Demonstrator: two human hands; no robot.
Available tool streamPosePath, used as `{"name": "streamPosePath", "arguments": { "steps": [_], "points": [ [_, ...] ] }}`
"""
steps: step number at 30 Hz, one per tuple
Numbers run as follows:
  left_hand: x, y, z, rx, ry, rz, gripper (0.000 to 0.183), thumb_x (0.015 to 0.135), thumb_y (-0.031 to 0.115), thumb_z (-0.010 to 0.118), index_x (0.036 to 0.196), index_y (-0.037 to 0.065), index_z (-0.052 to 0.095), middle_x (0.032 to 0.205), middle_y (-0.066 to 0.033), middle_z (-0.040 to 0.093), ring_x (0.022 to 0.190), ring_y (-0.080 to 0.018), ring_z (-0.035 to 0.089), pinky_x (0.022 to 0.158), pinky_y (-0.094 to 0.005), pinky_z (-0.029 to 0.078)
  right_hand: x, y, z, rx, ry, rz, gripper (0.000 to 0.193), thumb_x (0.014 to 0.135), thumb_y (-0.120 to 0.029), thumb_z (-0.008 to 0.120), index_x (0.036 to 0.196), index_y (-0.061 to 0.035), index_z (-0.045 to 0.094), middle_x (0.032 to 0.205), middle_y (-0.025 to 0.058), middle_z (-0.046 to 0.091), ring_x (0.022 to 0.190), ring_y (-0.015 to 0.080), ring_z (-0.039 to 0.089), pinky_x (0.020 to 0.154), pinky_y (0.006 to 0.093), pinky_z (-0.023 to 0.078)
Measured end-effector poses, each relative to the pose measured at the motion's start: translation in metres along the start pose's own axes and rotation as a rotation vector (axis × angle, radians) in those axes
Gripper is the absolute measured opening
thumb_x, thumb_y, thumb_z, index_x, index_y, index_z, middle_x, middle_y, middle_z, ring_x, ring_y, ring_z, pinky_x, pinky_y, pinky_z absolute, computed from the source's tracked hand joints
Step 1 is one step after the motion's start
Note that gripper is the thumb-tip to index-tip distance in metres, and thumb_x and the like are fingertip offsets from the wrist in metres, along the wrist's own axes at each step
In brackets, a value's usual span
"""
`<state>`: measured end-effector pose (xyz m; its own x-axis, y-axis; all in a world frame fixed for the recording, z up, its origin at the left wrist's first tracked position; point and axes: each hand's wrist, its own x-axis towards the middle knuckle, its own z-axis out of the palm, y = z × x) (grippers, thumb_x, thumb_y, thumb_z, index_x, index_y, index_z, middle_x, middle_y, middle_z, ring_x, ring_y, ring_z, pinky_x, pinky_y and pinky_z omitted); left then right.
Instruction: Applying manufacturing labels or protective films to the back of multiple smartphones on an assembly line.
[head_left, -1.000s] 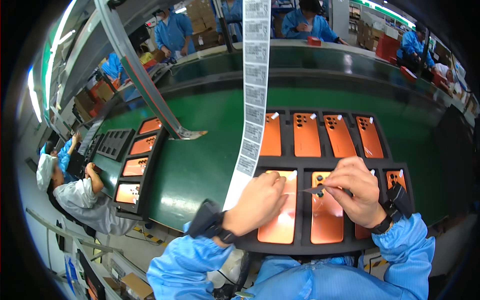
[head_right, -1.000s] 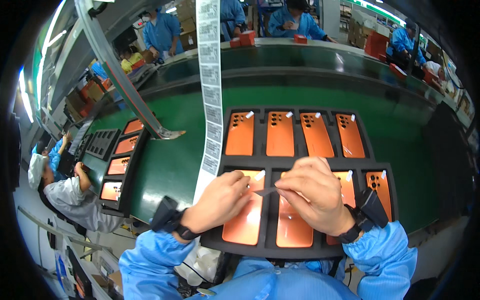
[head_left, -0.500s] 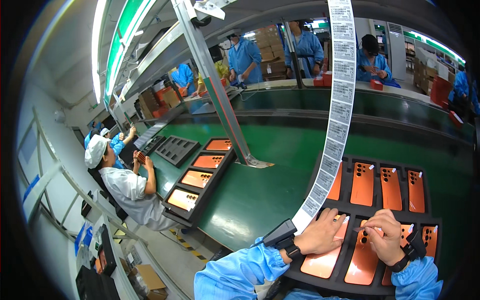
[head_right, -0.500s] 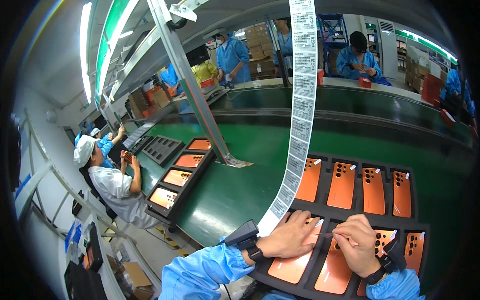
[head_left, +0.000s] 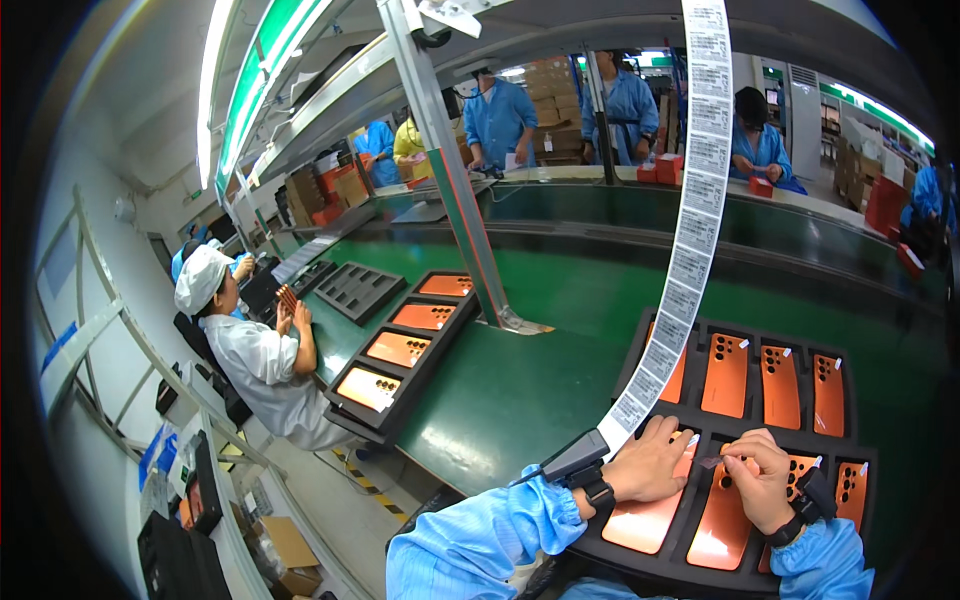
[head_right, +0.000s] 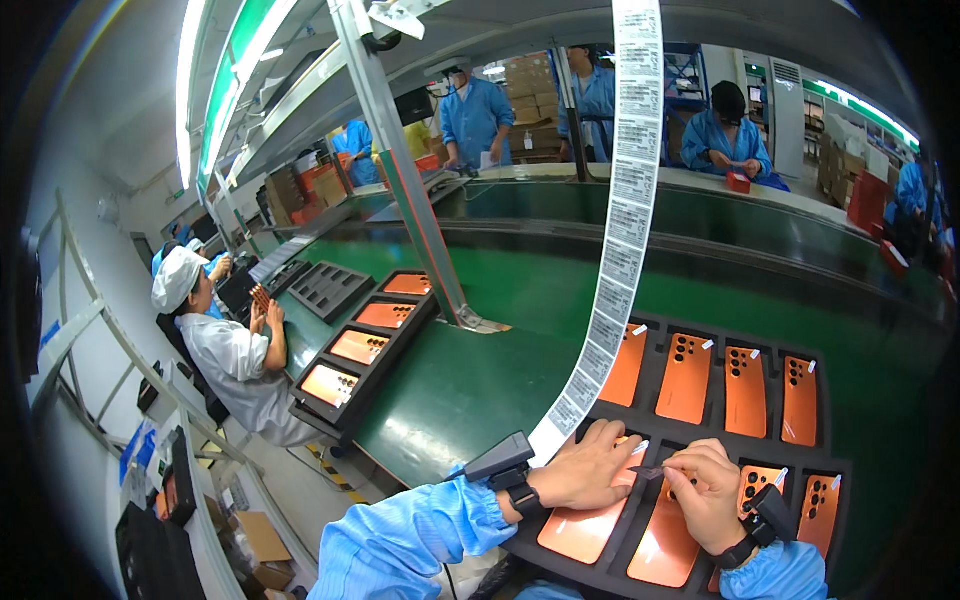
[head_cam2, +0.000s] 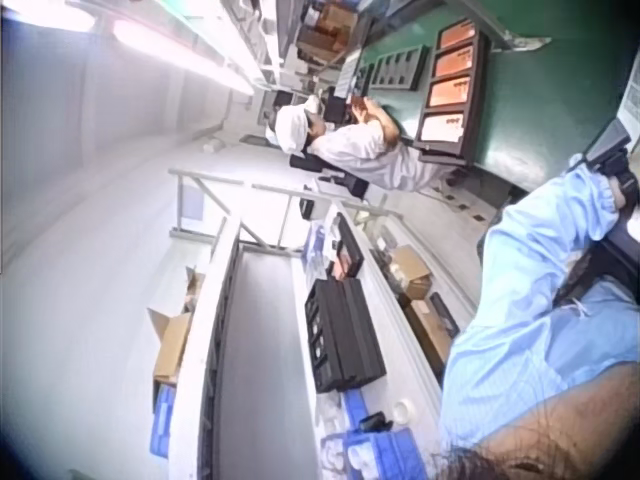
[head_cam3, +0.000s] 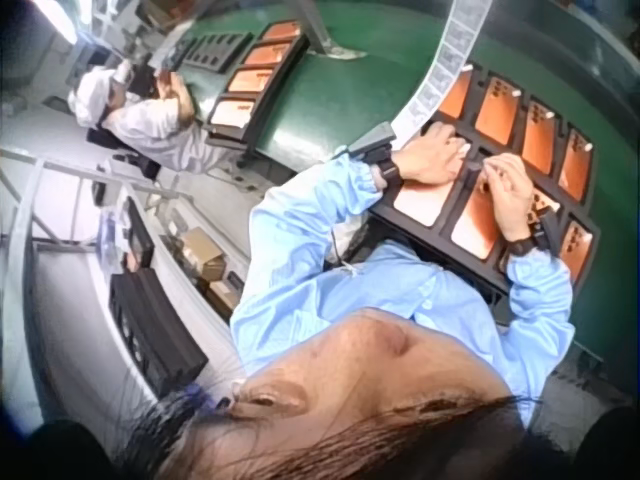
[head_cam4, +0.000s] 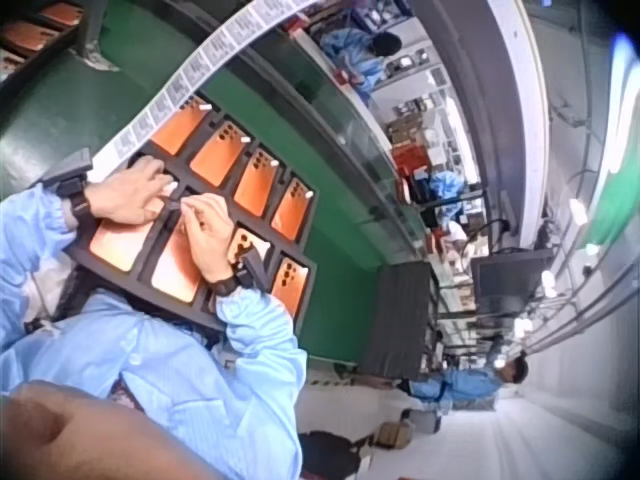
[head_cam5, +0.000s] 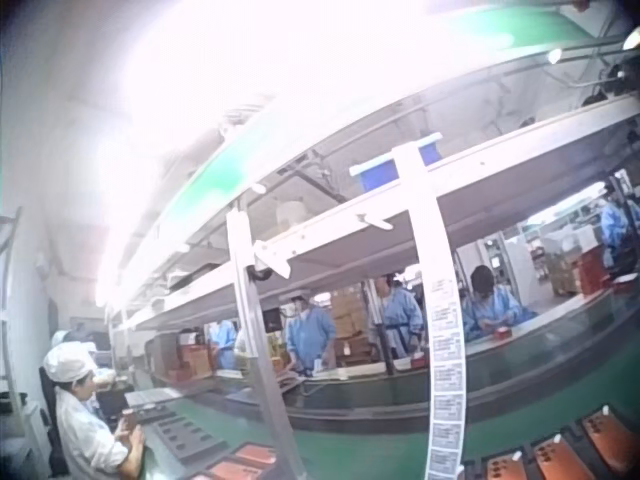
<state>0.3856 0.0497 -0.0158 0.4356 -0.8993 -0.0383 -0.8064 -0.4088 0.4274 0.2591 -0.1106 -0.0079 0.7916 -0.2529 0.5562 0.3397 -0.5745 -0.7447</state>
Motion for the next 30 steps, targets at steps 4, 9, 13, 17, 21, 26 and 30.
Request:
{"name": "streamPosePath", "arguments": {
  "steps": [4,9,13,17,21,26,30],
  "points": [
    [0.002,0.004,0.006,0.020,0.047,-0.032,0.070,0.075,0.035,0.065,0.132,0.000,0.043,0.124,-0.0192,0.040,0.124,-0.0344,0.035,0.097,-0.0575,0.032,-0.002,0.006,0.002,-0.010,0.009,-0.013,0.008,0.075,0.001,0.069,0.083,0.0006,0.067,0.081,0.0093,0.066,0.084,0.0237,0.056,0.076,0.0336,0.044],
    [0.000,-0.003,0.018,0.124,0.248,0.020,0.061,0.071,0.034,0.066,0.120,0.001,0.051,0.110,-0.0137,0.045,0.111,-0.0302,0.044,0.089,-0.0506,0.037,-0.004,0.008,0.001,0.004,0.053,0.004,0.008,0.075,0.003,0.068,0.083,0.0014,0.067,0.081,0.0090,0.065,0.083,0.0227,0.056,0.074,0.0324,0.045],
    [0.003,-0.004,0.015,0.312,0.352,0.115,0.042,0.078,0.033,0.064,0.107,0.004,0.057,0.098,-0.0098,0.049,0.097,-0.0271,0.050,0.079,-0.0441,0.040,0.000,0.010,0.001,-0.033,0.073,-0.034,0.008,0.074,0.003,0.069,0.082,0.0016,0.067,0.081,0.0094,0.066,0.082,0.0231,0.057,0.073,0.0325,0.046],
    [0.008,-0.004,0.012,0.364,0.405,0.114,0.024,0.077,0.027,0.065,0.086,0.006,0.059,0.091,-0.0089,0.051,0.090,-0.0249,0.052,0.076,-0.0397,0.042,0.001,0.006,-0.001,-0.047,0.044,-0.044,0.008,0.075,0.001,0.070,0.083,0.0001,0.067,0.082,0.0088,0.068,0.081,0.0236,0.059,0.073,0.0334,0.046],
    [0.012,-0.006,0.017,0.415,0.495,0.191,0.013,0.081,0.021,0.061,0.083,0.008,0.059,0.087,-0.0070,0.050,0.085,-0.0231,0.052,0.073,-0.0367,0.038,-0.001,0.002,-0.006,-0.035,0.003,-0.048,0.008,0.075,0.000,0.070,0.083,-0.0005,0.067,0.082,0.0092,0.068,0.081,0.0239,0.060,0.074,0.0331,0.047],
    [0.021,-0.013,0.018,0.372,0.448,0.266,0.008,0.081,0.013,0.055,0.079,0.007,0.060,0.085,-0.0072,0.050,0.085,-0.0235,0.053,0.075,-0.0377,0.040,-0.003,0.003,-0.007,-0.011,-0.011,-0.053,0.008,0.076,0.000,0.070,0.083,0.0004,0.067,0.082,0.0101,0.067,0.081,0.0249,0.061,0.073,0.0339,0.048],
    [0.036,-0.033,0.018,0.108,0.417,0.310,0.006,0.077,0.012,0.063,0.081,0.009,0.066,0.085,-0.0090,0.056,0.085,-0.0290,0.055,0.071,-0.0426,0.043,0.002,0.003,-0.008,-0.015,-0.018,-0.067,0.007,0.077,-0.001,0.069,0.083,0.0014,0.067,0.082,0.0101,0.067,0.081,0.0260,0.063,0.073,0.0352,0.049]
  ]
}}
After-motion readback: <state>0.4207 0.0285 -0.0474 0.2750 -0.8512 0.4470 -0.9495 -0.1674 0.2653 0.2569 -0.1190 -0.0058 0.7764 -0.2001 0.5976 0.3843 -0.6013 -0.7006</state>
